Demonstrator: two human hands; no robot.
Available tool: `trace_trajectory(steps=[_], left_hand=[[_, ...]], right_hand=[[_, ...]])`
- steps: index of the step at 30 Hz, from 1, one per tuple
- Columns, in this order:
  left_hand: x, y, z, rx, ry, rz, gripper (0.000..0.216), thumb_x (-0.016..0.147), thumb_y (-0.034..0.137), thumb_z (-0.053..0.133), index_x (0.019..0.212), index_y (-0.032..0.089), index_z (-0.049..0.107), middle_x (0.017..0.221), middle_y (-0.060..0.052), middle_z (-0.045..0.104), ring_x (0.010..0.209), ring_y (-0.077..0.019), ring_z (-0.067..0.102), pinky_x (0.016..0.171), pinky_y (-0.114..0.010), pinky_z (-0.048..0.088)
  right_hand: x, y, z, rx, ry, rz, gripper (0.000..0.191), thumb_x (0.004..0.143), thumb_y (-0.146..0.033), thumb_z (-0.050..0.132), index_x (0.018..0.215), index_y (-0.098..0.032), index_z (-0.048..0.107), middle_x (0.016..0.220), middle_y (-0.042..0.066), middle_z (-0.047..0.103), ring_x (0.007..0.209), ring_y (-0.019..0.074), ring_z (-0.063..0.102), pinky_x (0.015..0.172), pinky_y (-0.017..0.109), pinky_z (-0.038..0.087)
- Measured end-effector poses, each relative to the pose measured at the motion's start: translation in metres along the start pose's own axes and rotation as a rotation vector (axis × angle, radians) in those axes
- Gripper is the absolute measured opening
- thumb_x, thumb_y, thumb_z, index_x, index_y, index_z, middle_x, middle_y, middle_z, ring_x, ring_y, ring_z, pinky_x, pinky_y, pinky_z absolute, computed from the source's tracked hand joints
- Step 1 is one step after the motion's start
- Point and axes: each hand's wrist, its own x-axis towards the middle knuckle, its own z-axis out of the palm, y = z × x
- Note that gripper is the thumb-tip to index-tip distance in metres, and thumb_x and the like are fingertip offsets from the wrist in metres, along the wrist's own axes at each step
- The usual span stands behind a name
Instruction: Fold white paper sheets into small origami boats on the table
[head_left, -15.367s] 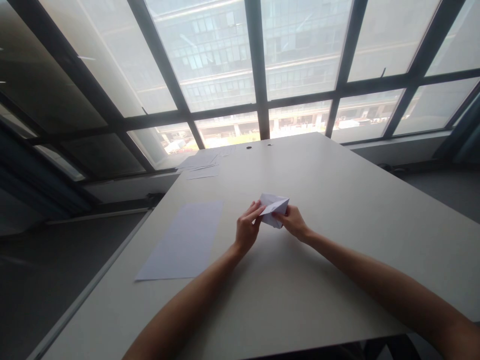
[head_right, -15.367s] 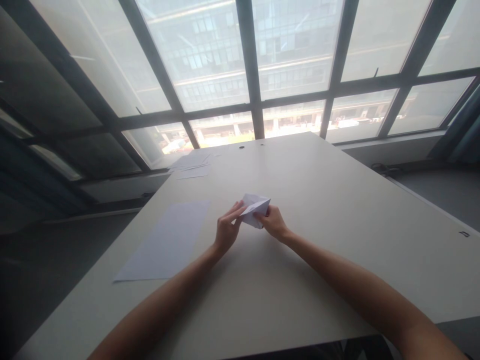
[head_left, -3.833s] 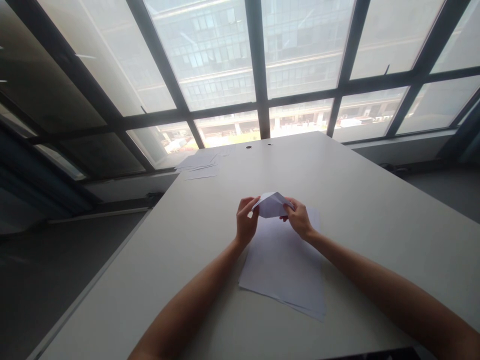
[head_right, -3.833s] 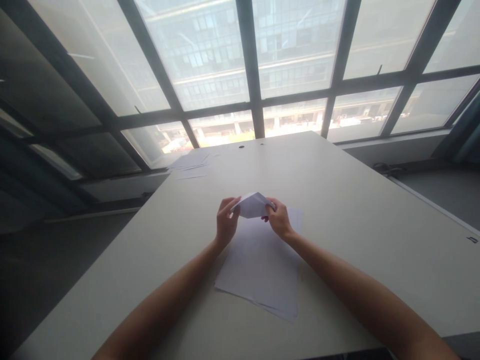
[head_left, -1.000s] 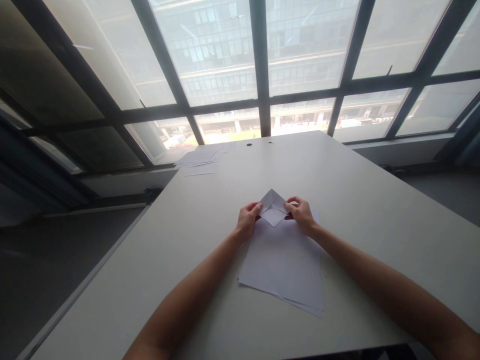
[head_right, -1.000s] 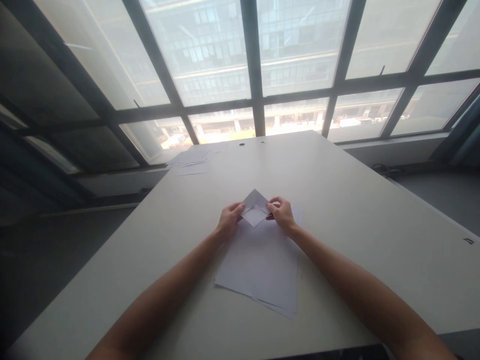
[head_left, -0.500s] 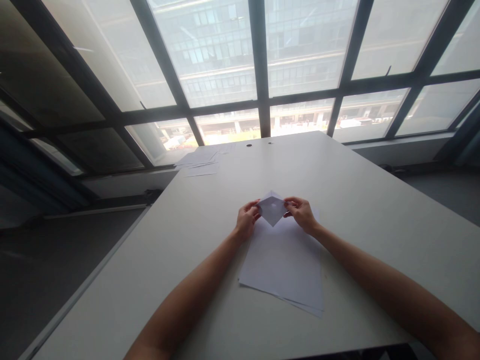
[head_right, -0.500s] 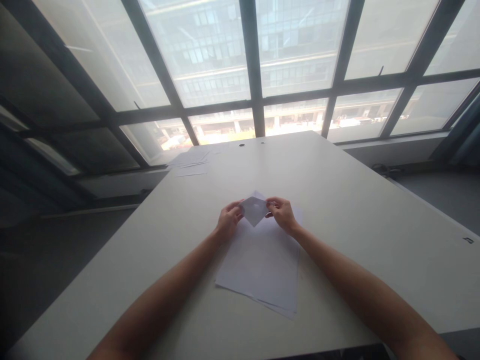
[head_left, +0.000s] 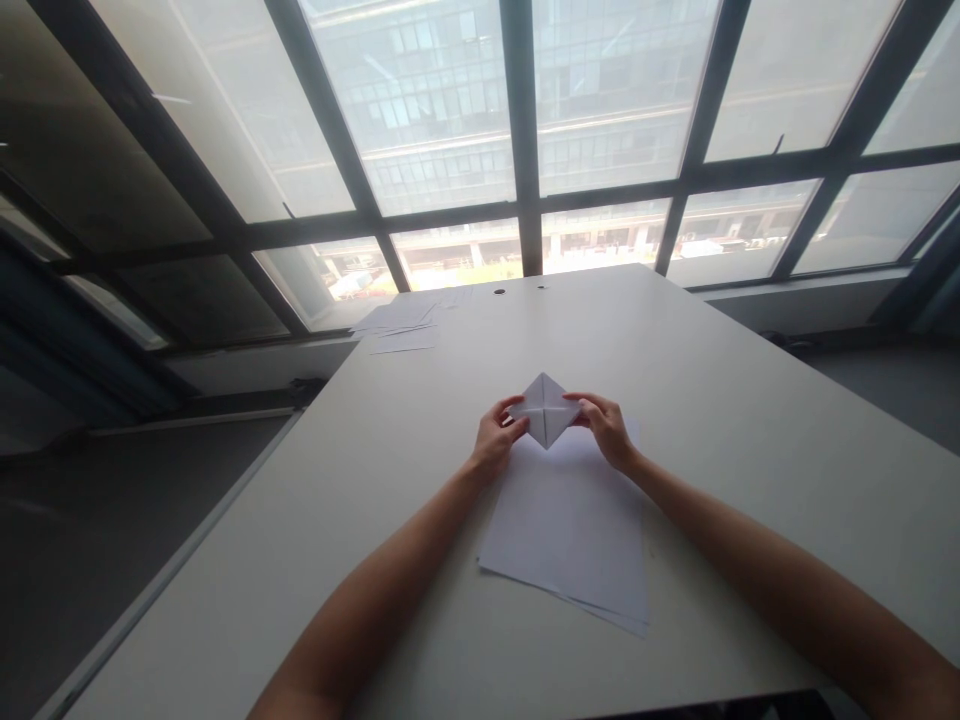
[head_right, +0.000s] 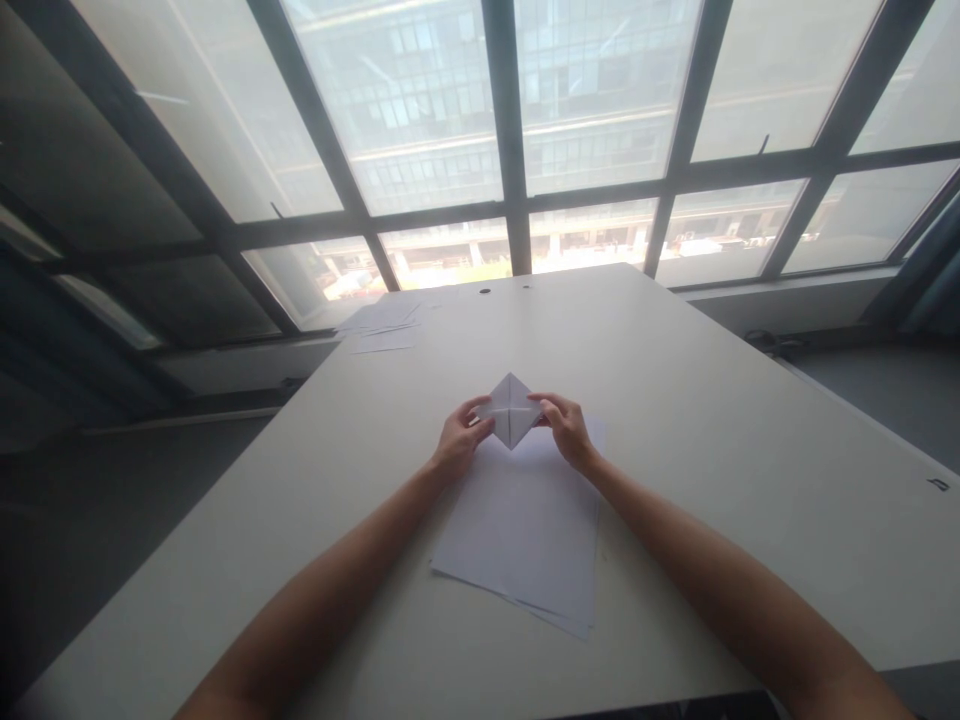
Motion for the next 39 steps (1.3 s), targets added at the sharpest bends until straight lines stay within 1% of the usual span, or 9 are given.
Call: trace_trajectory(steps=[5,9,16,20,22,25,28,34,39], left_hand=[[-0.001,0.001,0.0,-0.002,0.008,0.058,0.076,0.065,0.034,0.085,0.133,0.017,0.056,0.104,-0.009,0.069,0.089,-0.0202,0.066,0.08,-0.031,0.052],[-0.002,0.005,0.002,0.054,0.013,0.142,0.077,0.071,0.033,0.082,0.14,0.022,0.049,0.107,-0.008,0.07,0.094,-0.0216,0.067,0.084,-0.033,0.053],[-0.003,0.009,0.0,0.402,0.055,0.333,0.039,0.076,0.032,0.078,0.112,0.02,0.071,0.106,-0.01,0.067,0.092,-0.0225,0.065,0.085,-0.038,0.054],[-0.005,0.015,0.002,0.476,0.124,0.432,0.023,0.073,0.034,0.08,0.093,0.022,0.075,0.106,-0.01,0.062,0.104,-0.0251,0.06,0.089,-0.039,0.052],[-0.006,0.017,0.004,0.378,0.087,0.383,0.026,0.072,0.036,0.081,0.091,0.02,0.073,0.103,-0.01,0.064,0.103,-0.0251,0.06,0.092,-0.04,0.051],[-0.008,0.017,0.009,0.158,-0.017,0.183,0.036,0.075,0.043,0.077,0.099,0.017,0.068,0.091,-0.007,0.068,0.088,-0.0221,0.065,0.081,-0.039,0.054],[-0.01,0.013,0.011,0.033,-0.023,0.063,0.038,0.077,0.047,0.074,0.095,0.015,0.067,0.09,-0.007,0.069,0.083,-0.0206,0.066,0.075,-0.036,0.055],[-0.008,0.009,0.008,0.019,0.012,0.085,0.033,0.078,0.043,0.074,0.088,0.012,0.068,0.088,-0.008,0.069,0.081,-0.0197,0.066,0.079,-0.036,0.054],[-0.014,0.011,0.018,0.0,-0.061,0.001,0.056,0.075,0.041,0.078,0.122,0.018,0.058,0.099,-0.009,0.069,0.087,-0.0215,0.067,0.076,-0.036,0.056]], right_hand=[[0.001,-0.002,0.0,-0.206,0.026,-0.012,0.048,0.076,-0.041,0.072,0.115,-0.014,0.071,0.085,0.007,0.074,0.061,0.0165,0.06,0.058,0.031,0.053],[0.003,0.001,0.0,-0.198,-0.033,-0.032,0.051,0.076,-0.038,0.073,0.121,-0.015,0.068,0.088,0.008,0.074,0.069,0.0196,0.064,0.064,0.033,0.054],[0.003,-0.001,0.0,-0.252,-0.008,-0.157,0.028,0.081,-0.036,0.07,0.103,-0.02,0.072,0.101,0.008,0.069,0.087,0.0211,0.065,0.079,0.036,0.055],[0.002,-0.007,0.001,-0.305,0.052,-0.209,0.021,0.079,-0.041,0.07,0.086,-0.021,0.073,0.109,0.009,0.064,0.101,0.0236,0.062,0.084,0.037,0.053],[0.002,-0.008,0.002,-0.266,0.046,-0.158,0.022,0.078,-0.042,0.071,0.084,-0.02,0.072,0.098,0.008,0.068,0.092,0.0228,0.064,0.08,0.036,0.054],[0.002,-0.007,0.003,-0.181,0.051,-0.037,0.026,0.077,-0.042,0.071,0.085,-0.017,0.071,0.072,0.004,0.068,0.065,0.0186,0.063,0.061,0.032,0.052],[0.001,-0.006,0.005,-0.139,0.077,0.027,0.029,0.075,-0.043,0.073,0.085,-0.016,0.07,0.064,0.002,0.066,0.053,0.0162,0.06,0.051,0.028,0.048],[-0.001,-0.011,0.009,-0.098,0.028,0.1,0.036,0.071,-0.045,0.076,0.091,-0.016,0.072,0.078,0.005,0.071,0.057,0.0152,0.062,0.053,0.029,0.052],[-0.004,-0.008,0.011,-0.039,0.018,0.154,0.032,0.069,-0.044,0.078,0.078,-0.015,0.069,0.074,0.005,0.069,0.065,0.0168,0.064,0.058,0.03,0.055]])
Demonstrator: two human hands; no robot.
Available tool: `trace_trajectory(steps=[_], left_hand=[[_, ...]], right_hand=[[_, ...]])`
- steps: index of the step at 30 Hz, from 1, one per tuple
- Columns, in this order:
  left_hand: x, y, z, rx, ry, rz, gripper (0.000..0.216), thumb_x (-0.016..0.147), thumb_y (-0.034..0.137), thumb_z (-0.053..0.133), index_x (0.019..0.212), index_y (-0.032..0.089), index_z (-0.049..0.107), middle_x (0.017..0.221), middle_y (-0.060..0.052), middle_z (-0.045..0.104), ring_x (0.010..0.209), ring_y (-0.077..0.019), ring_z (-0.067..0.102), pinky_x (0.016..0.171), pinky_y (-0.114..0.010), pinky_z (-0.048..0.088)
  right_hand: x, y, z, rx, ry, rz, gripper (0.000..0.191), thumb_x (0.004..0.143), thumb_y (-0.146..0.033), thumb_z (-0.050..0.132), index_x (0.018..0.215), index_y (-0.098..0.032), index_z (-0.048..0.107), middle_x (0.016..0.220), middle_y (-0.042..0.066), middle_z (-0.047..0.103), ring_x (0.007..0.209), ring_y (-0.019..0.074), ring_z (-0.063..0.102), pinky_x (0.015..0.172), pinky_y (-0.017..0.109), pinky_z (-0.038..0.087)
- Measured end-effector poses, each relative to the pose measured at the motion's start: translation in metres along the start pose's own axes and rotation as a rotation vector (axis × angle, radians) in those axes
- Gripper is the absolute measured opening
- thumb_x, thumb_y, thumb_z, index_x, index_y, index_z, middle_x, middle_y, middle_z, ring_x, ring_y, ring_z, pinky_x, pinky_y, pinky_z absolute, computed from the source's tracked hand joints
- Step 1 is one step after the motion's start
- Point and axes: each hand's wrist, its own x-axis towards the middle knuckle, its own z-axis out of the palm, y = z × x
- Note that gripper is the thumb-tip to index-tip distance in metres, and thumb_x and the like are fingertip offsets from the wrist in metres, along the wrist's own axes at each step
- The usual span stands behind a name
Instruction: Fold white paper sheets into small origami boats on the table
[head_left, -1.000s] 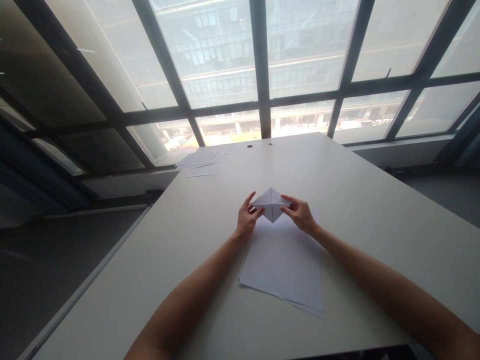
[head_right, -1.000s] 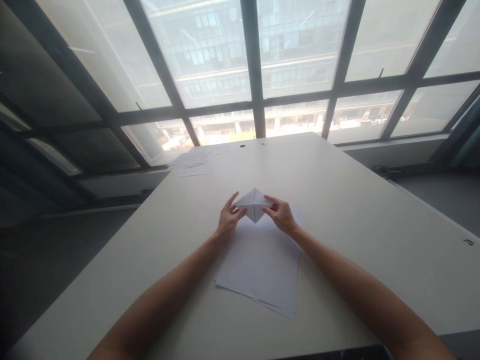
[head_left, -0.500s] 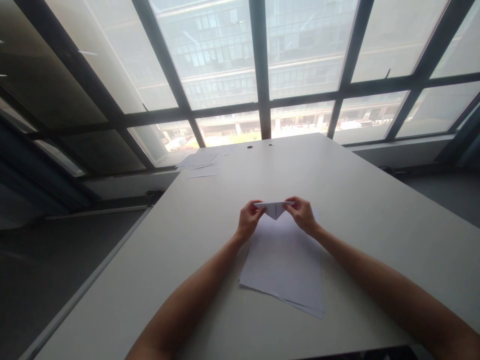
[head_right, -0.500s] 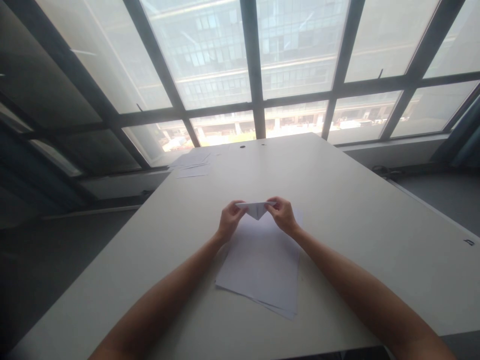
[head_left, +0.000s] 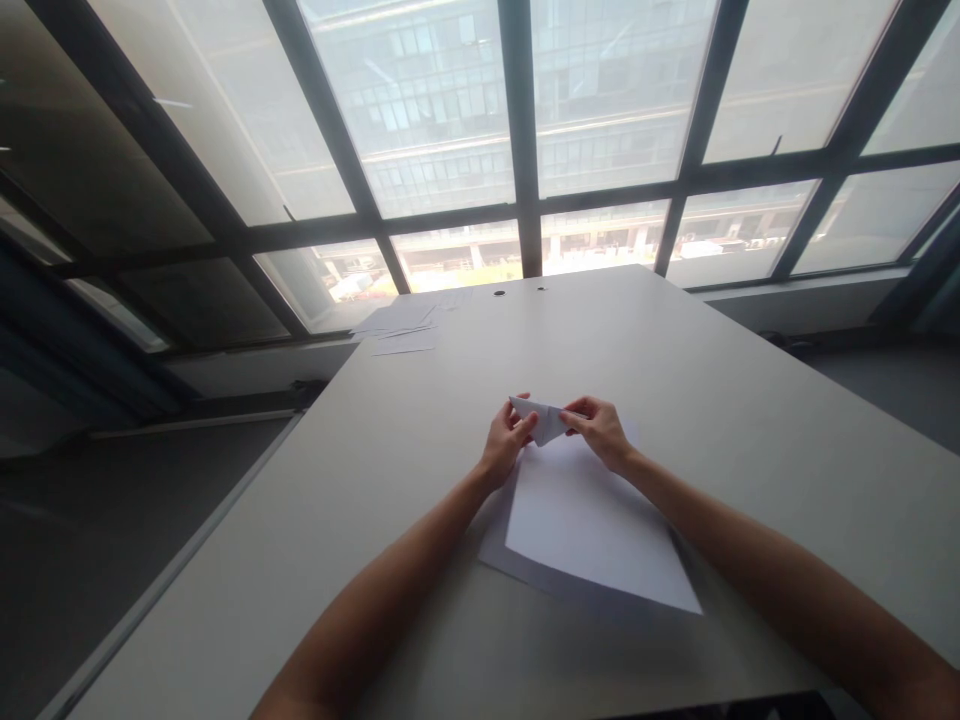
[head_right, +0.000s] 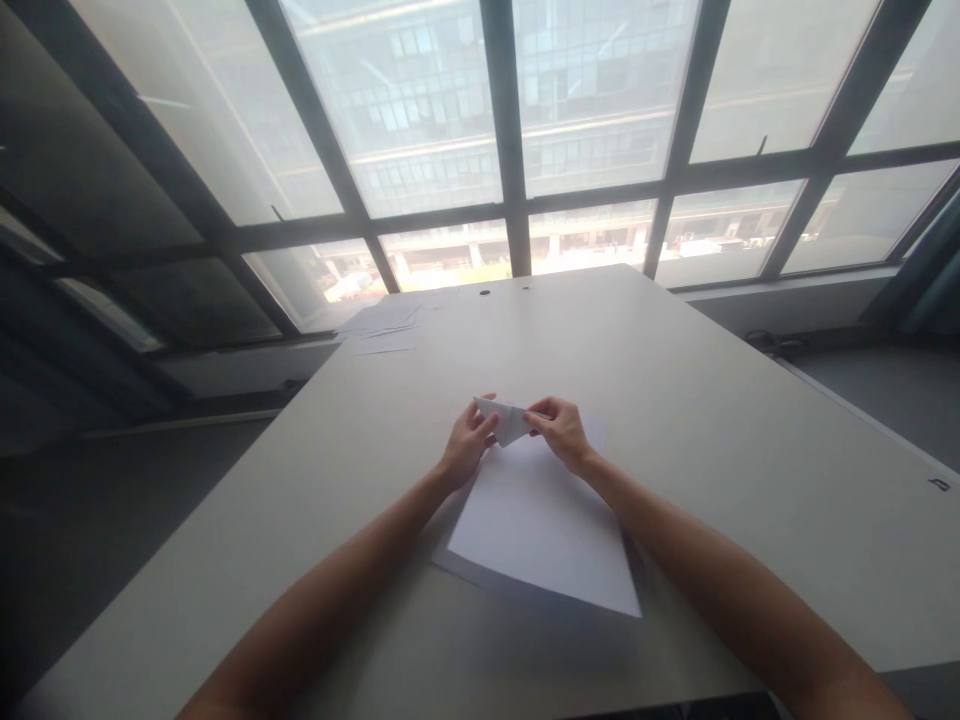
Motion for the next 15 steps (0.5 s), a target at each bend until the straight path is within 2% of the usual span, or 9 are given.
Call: trace_trajectory(steps=[2,5,8,11,13,15], left_hand=[[-0.003,-0.001,0.006,0.015,-0.012,-0.059,0.066,0.07,0.037,0.083,0.126,0.018,0.054,0.104,-0.012,0.068,0.09,-0.0243,0.067,0.075,-0.039,0.058],[-0.004,-0.003,0.012,0.05,0.017,-0.076,0.057,0.067,0.034,0.085,0.114,0.015,0.058,0.105,-0.014,0.068,0.093,-0.0274,0.067,0.075,-0.044,0.059],[-0.003,-0.004,0.012,0.08,0.028,-0.072,0.051,0.067,0.035,0.084,0.107,0.014,0.06,0.102,-0.014,0.069,0.089,-0.0273,0.068,0.074,-0.045,0.06],[-0.002,-0.003,0.011,0.091,0.048,-0.042,0.052,0.067,0.039,0.084,0.106,0.015,0.06,0.101,-0.013,0.07,0.088,-0.0266,0.069,0.074,-0.044,0.06],[-0.002,-0.001,0.01,0.106,0.045,-0.003,0.053,0.069,0.043,0.083,0.108,0.015,0.06,0.103,-0.012,0.07,0.09,-0.0268,0.069,0.073,-0.043,0.06],[-0.002,0.001,0.01,0.142,0.014,0.042,0.053,0.072,0.047,0.079,0.11,0.015,0.06,0.108,-0.013,0.069,0.091,-0.0272,0.069,0.071,-0.039,0.061]], right_hand=[[-0.001,0.005,0.002,0.047,0.006,0.043,0.03,0.068,-0.042,0.078,0.077,-0.016,0.067,0.074,0.004,0.068,0.069,0.0173,0.065,0.061,0.03,0.056],[-0.001,0.012,0.005,0.053,0.009,0.079,0.029,0.068,-0.041,0.077,0.077,-0.016,0.065,0.074,0.004,0.069,0.069,0.0168,0.065,0.062,0.029,0.056],[-0.001,0.018,0.008,0.008,-0.012,0.028,0.027,0.073,-0.04,0.073,0.083,-0.016,0.065,0.076,0.004,0.069,0.07,0.0183,0.066,0.062,0.031,0.056],[-0.002,0.02,0.009,-0.138,0.002,-0.098,0.024,0.078,-0.036,0.068,0.09,-0.016,0.066,0.084,0.008,0.07,0.078,0.0227,0.067,0.067,0.037,0.057],[-0.004,0.019,0.01,-0.307,0.064,-0.24,0.024,0.079,-0.032,0.067,0.098,-0.017,0.068,0.1,0.011,0.069,0.094,0.027,0.065,0.08,0.044,0.056],[-0.007,0.015,0.012,-0.452,0.093,-0.391,0.028,0.082,-0.028,0.065,0.108,-0.019,0.068,0.116,0.013,0.065,0.111,0.0293,0.059,0.095,0.048,0.049]])
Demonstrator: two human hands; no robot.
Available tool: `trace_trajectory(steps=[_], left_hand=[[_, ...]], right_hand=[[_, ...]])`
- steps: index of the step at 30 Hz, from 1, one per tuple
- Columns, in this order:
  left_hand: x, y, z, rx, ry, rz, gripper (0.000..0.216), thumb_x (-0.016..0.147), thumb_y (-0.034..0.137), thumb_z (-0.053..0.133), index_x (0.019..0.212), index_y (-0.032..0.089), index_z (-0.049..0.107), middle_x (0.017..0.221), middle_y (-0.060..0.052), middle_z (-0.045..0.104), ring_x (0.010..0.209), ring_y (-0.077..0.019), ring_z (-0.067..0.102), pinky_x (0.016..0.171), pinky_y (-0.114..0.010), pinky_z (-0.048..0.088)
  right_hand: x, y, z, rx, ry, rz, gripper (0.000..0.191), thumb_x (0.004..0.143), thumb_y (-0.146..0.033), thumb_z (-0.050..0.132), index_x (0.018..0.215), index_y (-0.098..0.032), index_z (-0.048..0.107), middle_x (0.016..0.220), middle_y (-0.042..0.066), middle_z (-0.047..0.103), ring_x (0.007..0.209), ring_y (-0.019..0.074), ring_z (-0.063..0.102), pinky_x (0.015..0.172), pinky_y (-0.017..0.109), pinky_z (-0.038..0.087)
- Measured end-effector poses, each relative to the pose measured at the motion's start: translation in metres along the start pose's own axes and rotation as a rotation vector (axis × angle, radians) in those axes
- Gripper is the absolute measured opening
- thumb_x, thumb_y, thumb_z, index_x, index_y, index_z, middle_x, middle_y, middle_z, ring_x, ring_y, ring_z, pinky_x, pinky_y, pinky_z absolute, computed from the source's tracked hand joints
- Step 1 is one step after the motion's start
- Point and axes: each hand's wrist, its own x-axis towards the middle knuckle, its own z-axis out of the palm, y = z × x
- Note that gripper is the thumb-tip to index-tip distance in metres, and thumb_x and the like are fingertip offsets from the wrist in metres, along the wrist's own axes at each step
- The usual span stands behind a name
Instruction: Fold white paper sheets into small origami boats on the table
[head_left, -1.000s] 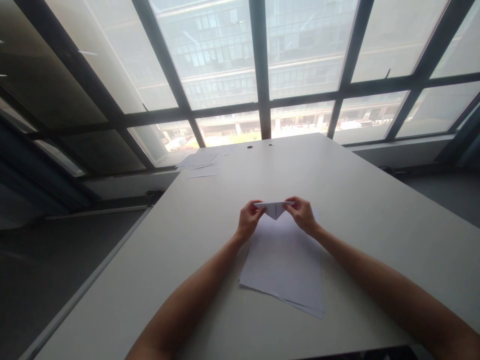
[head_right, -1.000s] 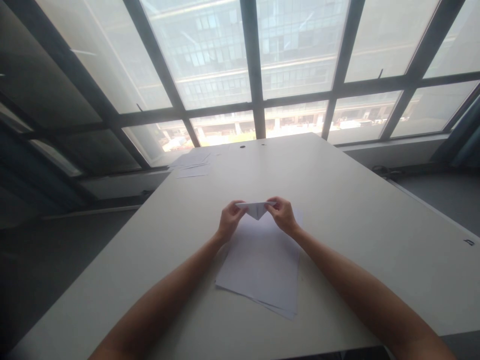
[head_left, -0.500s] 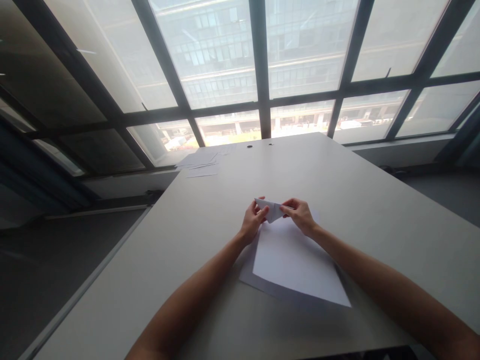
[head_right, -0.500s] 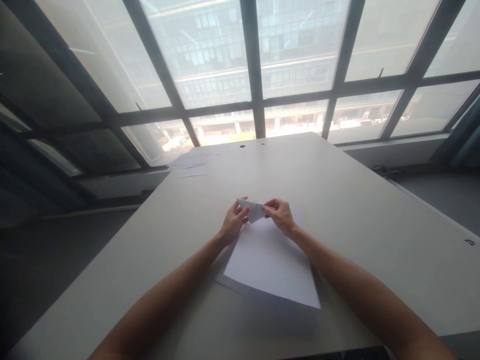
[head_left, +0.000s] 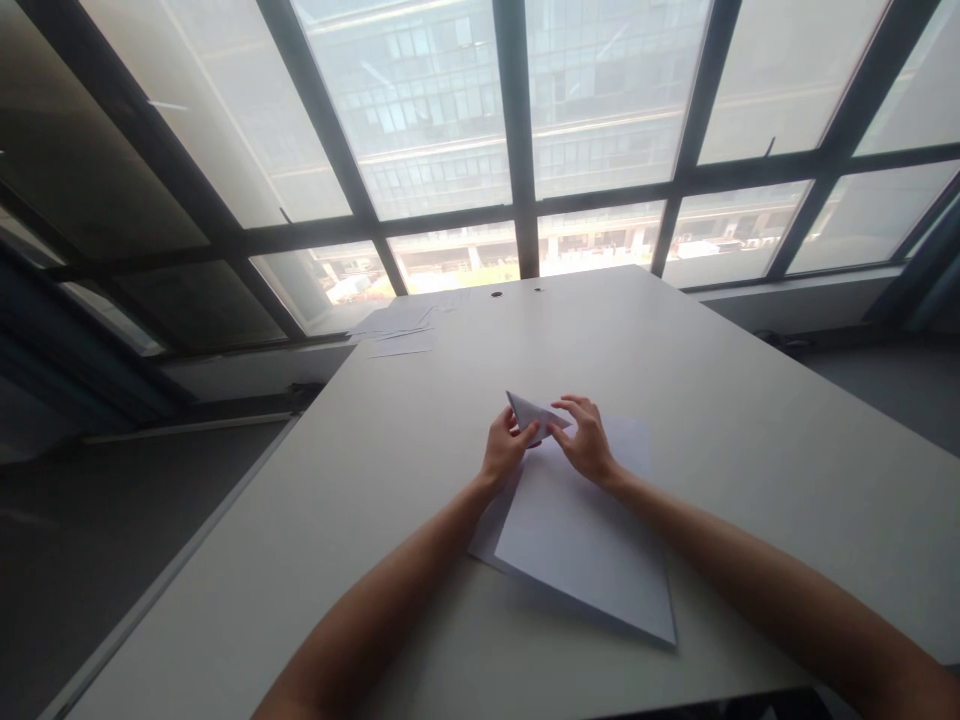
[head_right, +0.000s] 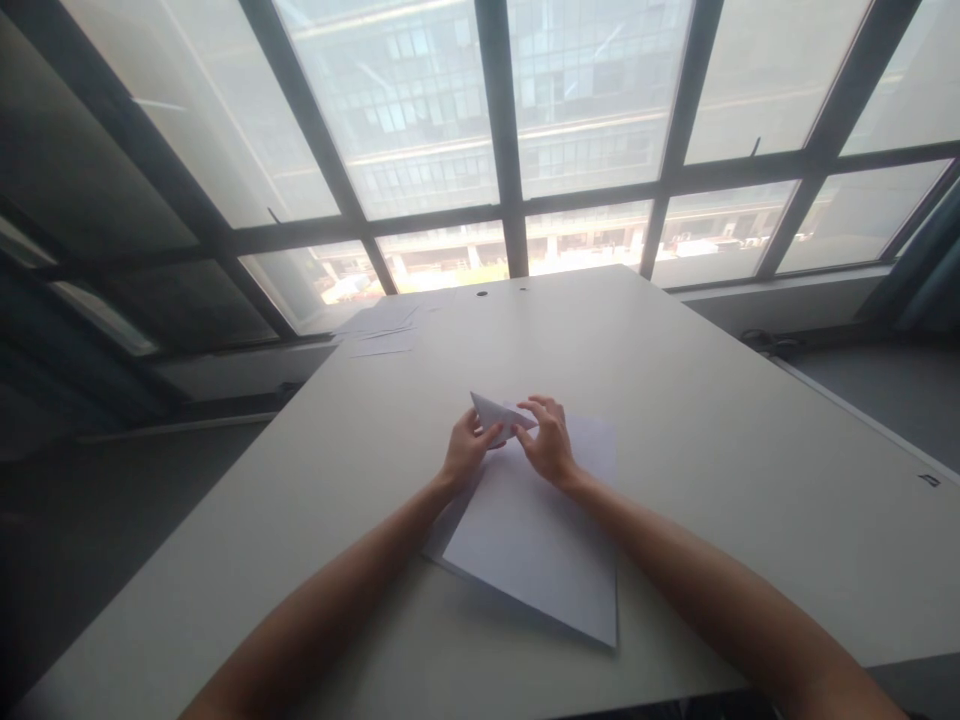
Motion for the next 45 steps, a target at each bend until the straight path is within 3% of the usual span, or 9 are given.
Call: trace_trajectory(steps=[4,6,10,12,15,26,33,40,45], left_hand=[[0.0,0.0,0.0,-0.02,-0.086,0.053,0.051,0.084,0.058,0.062,0.11,0.014,0.064,0.107,-0.012,0.068,0.093,-0.0255,0.067,0.072,-0.037,0.06],[0.0,0.0,0.0,-0.075,-0.128,0.065,0.052,0.089,0.06,0.053,0.112,0.015,0.065,0.111,-0.012,0.066,0.098,-0.0251,0.064,0.075,-0.038,0.059],[0.0,-0.001,-0.001,-0.047,-0.161,0.081,0.047,0.09,0.055,0.055,0.116,0.016,0.064,0.114,-0.012,0.063,0.101,-0.0247,0.061,0.076,-0.036,0.059],[0.001,-0.002,-0.003,-0.022,-0.148,0.08,0.047,0.091,0.054,0.055,0.114,0.015,0.065,0.109,-0.011,0.063,0.098,-0.024,0.062,0.075,-0.035,0.058],[0.002,-0.004,-0.006,-0.028,-0.103,0.06,0.049,0.09,0.058,0.052,0.106,0.013,0.067,0.098,-0.01,0.065,0.09,-0.0219,0.063,0.073,-0.034,0.056],[0.007,-0.007,-0.008,0.058,0.062,0.086,0.04,0.079,0.049,0.071,0.09,0.011,0.068,0.071,-0.003,0.061,0.059,-0.0133,0.056,0.052,-0.026,0.051],[0.006,-0.002,-0.012,0.083,0.066,0.064,0.038,0.075,0.047,0.074,0.09,0.011,0.07,0.07,-0.003,0.062,0.056,-0.0121,0.054,0.048,-0.023,0.047],[0.007,-0.001,-0.017,0.024,0.046,0.016,0.038,0.078,0.049,0.071,0.086,0.012,0.07,0.067,-0.002,0.06,0.056,-0.011,0.053,0.048,-0.022,0.045],[0.008,-0.001,-0.017,0.036,0.056,0.074,0.047,0.08,0.048,0.069,0.111,0.013,0.066,0.072,-0.002,0.062,0.054,-0.01,0.051,0.048,-0.021,0.043]], right_hand=[[-0.002,-0.012,0.002,0.002,-0.083,-0.141,0.035,0.093,-0.026,0.051,0.126,-0.023,0.063,0.126,0.011,0.062,0.12,0.0259,0.055,0.105,0.044,0.043],[-0.003,-0.015,0.004,0.062,-0.127,-0.121,0.038,0.097,-0.03,0.045,0.131,-0.023,0.059,0.128,0.011,0.063,0.121,0.0254,0.056,0.105,0.042,0.042],[-0.003,-0.016,0.002,0.148,-0.184,-0.039,0.044,0.1,-0.043,0.038,0.131,-0.021,0.06,0.131,0.012,0.062,0.123,0.0284,0.055,0.105,0.043,0.041],[-0.003,-0.017,0.0,0.187,-0.22,-0.025,0.046,0.1,-0.048,0.037,0.126,-0.02,0.062,0.124,0.011,0.066,0.115,0.0295,0.059,0.098,0.041,0.045],[-0.002,-0.021,-0.003,0.209,-0.261,0.001,0.045,0.096,-0.053,0.043,0.112,-0.018,0.067,0.095,0.007,0.072,0.088,0.0261,0.065,0.079,0.035,0.05],[0.005,-0.003,0.005,0.494,-0.036,0.364,0.038,0.087,-0.051,0.054,0.082,-0.015,0.064,0.07,0.003,0.063,0.061,0.0165,0.057,0.057,0.03,0.051],[0.011,-0.005,-0.008,0.567,-0.04,0.346,0.032,0.082,-0.046,0.062,0.087,-0.015,0.068,0.071,0.001,0.063,0.062,0.0152,0.058,0.051,0.027,0.052],[0.014,0.001,-0.01,0.483,0.004,0.335,0.032,0.079,-0.042,0.068,0.09,-0.013,0.073,0.068,0.003,0.066,0.057,0.0142,0.058,0.049,0.027,0.052],[0.013,-0.001,-0.01,0.561,-0.032,0.376,0.034,0.078,-0.042,0.069,0.094,-0.013,0.073,0.075,0.005,0.069,0.063,0.0162,0.062,0.053,0.028,0.055]])
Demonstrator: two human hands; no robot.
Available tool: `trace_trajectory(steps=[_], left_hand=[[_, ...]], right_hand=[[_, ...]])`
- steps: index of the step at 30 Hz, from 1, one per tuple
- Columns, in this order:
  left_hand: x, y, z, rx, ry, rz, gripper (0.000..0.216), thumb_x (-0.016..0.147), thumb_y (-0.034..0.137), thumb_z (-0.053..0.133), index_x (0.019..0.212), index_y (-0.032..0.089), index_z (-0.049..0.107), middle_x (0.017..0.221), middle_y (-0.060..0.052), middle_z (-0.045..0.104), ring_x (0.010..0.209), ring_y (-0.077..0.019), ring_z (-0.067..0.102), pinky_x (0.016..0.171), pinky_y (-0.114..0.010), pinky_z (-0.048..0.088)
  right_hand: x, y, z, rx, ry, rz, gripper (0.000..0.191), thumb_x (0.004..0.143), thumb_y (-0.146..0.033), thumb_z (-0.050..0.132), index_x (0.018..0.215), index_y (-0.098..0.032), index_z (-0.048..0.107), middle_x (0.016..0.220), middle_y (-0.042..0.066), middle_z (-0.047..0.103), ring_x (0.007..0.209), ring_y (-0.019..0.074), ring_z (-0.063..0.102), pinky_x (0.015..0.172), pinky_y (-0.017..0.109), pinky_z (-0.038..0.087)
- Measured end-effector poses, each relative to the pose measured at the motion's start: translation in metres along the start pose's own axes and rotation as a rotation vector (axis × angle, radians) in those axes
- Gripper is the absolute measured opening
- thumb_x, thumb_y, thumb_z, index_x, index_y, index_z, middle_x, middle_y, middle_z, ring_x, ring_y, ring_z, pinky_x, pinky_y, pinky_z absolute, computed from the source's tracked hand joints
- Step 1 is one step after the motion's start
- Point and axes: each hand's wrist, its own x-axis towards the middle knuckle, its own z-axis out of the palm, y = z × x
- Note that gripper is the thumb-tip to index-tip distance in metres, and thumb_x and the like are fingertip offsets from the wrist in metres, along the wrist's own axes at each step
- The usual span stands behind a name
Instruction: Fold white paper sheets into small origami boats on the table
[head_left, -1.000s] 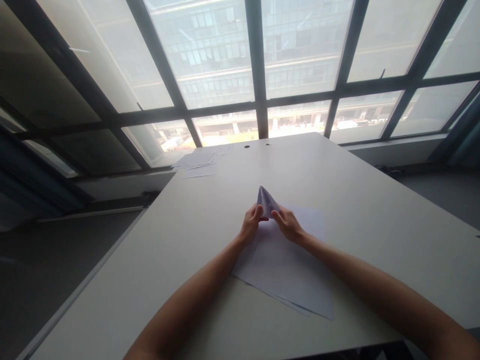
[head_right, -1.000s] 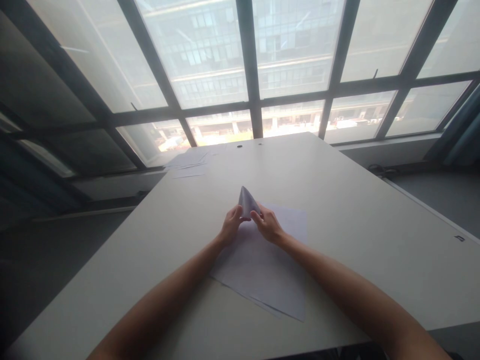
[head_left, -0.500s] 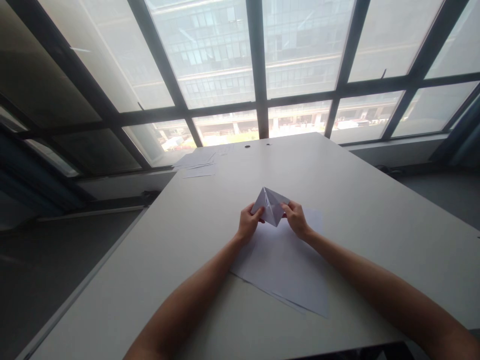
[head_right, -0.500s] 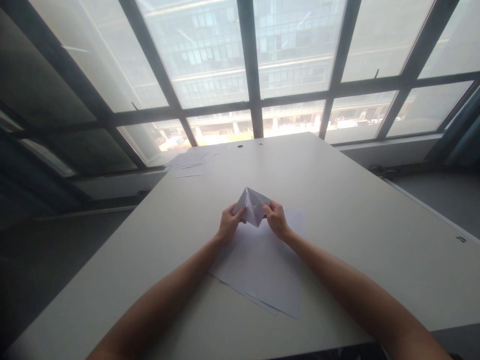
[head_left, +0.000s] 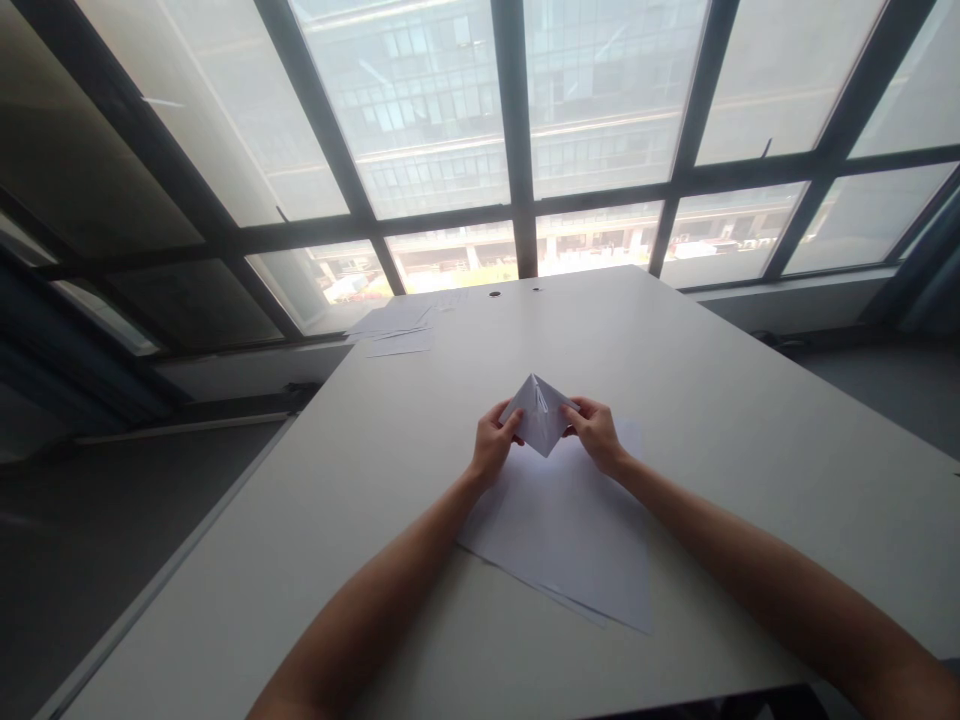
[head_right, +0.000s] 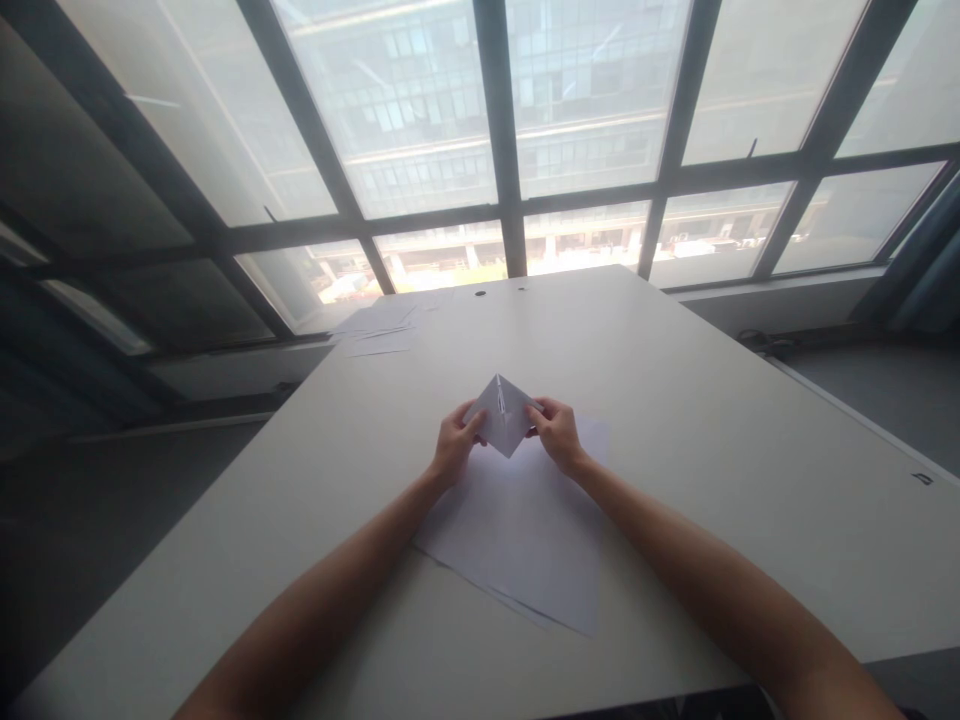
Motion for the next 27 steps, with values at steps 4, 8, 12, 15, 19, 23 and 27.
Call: trace_trajectory(steps=[4,8,12,15,19,23,27], left_hand=[[-0.001,-0.001,0.002,0.039,0.054,0.049,0.059,0.079,0.046,0.072,0.128,0.02,0.053,0.087,-0.003,0.063,0.06,-0.011,0.054,0.052,-0.022,0.045],[-0.002,0.001,0.002,0.193,0.269,0.172,0.06,0.073,0.043,0.078,0.126,0.026,0.056,0.123,-0.01,0.054,0.091,-0.0181,0.059,0.071,-0.026,0.05],[-0.002,0.004,0.001,0.103,0.185,0.152,0.054,0.092,0.064,0.042,0.11,0.02,0.069,0.12,-0.013,0.061,0.105,-0.0234,0.058,0.087,-0.034,0.047],[-0.005,0.006,0.003,-0.066,0.034,0.07,0.071,0.093,0.071,0.025,0.114,0.02,0.069,0.134,-0.012,0.057,0.126,-0.0273,0.049,0.1,-0.038,0.041],[-0.009,0.012,0.006,-0.243,-0.167,-0.089,0.082,0.082,0.083,0.032,0.115,0.017,0.068,0.124,-0.015,0.064,0.125,-0.0323,0.051,0.097,-0.04,0.043],[-0.011,0.023,0.003,-0.348,-0.389,-0.227,0.074,0.081,0.078,0.047,0.115,0.015,0.068,0.107,-0.015,0.071,0.11,-0.0337,0.061,0.09,-0.042,0.046],[-0.011,0.03,-0.003,-0.356,-0.447,-0.259,0.058,0.08,0.059,0.064,0.115,0.014,0.068,0.106,-0.015,0.071,0.105,-0.034,0.063,0.088,-0.042,0.047]], right_hand=[[-0.002,-0.003,0.001,0.048,-0.06,0.026,0.037,0.076,-0.045,0.071,0.095,-0.014,0.072,0.078,0.006,0.071,0.067,0.0179,0.065,0.056,0.031,0.058],[-0.002,-0.002,0.002,0.068,-0.025,0.011,0.036,0.074,-0.046,0.074,0.092,-0.014,0.07,0.075,0.005,0.07,0.065,0.0179,0.066,0.057,0.033,0.06],[-0.003,-0.004,0.004,0.096,-0.017,-0.004,0.035,0.073,-0.045,0.076,0.091,-0.015,0.07,0.077,0.004,0.07,0.068,0.0186,0.067,0.063,0.036,0.061],[-0.006,-0.006,0.007,0.095,-0.044,-0.025,0.036,0.073,-0.046,0.076,0.091,-0.016,0.071,0.078,0.004,0.07,0.07,0.0195,0.067,0.065,0.039,0.062],[-0.01,-0.006,0.01,0.007,-0.093,-0.102,0.033,0.077,-0.046,0.073,0.091,-0.016,0.071,0.078,0.004,0.069,0.071,0.0193,0.065,0.065,0.037,0.06],[-0.015,-0.008,0.01,-0.21,-0.122,-0.305,0.023,0.085,-0.041,0.065,0.088,-0.019,0.072,0.094,0.008,0.065,0.083,0.0204,0.062,0.062,0.031,0.055],[-0.016,-0.012,0.01,-0.423,0.043,-0.461,0.016,0.083,-0.033,0.067,0.094,-0.022,0.071,0.103,0.009,0.06,0.098,0.0244,0.057,0.077,0.038,0.053]])
